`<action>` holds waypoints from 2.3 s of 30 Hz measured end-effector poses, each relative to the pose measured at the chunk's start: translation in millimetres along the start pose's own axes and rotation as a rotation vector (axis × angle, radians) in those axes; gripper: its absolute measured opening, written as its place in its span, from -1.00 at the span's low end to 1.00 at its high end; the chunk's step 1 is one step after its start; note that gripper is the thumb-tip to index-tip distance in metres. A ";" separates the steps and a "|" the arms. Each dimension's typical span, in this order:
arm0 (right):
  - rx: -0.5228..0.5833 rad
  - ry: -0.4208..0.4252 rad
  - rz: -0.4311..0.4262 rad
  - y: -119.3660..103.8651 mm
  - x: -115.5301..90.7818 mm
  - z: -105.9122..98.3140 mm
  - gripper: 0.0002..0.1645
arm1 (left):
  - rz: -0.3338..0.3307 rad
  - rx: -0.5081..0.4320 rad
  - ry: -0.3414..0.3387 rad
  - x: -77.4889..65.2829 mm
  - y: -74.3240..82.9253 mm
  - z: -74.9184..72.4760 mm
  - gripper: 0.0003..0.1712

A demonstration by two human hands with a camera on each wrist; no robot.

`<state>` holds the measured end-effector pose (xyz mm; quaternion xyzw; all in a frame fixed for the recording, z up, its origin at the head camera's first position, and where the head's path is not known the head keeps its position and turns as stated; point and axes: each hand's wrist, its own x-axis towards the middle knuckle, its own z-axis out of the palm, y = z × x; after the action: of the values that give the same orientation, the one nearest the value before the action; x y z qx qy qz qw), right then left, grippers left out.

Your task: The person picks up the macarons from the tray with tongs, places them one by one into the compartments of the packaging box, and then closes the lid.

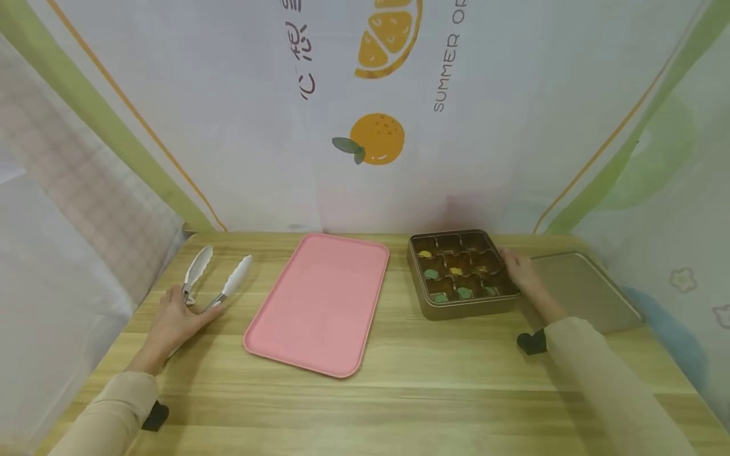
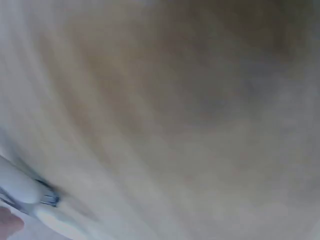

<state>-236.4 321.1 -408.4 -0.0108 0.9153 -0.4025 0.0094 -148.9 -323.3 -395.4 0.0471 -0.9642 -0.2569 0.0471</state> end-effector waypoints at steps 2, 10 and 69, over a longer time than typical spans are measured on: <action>0.009 -0.020 0.023 1.1 1.0 -3.7 -0.17 | -0.012 -0.030 -0.008 2.2 11.2 0.6 0.14; 0.000 0.082 0.002 2.5 -6.5 -21.5 -0.19 | -0.011 -0.427 0.021 9.4 101.9 12.1 0.01; -0.423 0.469 0.087 100.0 -77.3 -93.0 -0.64 | -0.336 -1.357 -0.595 -76.8 452.1 293.1 -0.47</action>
<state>-162.8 459.3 -418.6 0.1196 0.9555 -0.1940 -0.1873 -136.6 219.8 -427.7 0.0827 -0.5467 -0.7991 -0.2362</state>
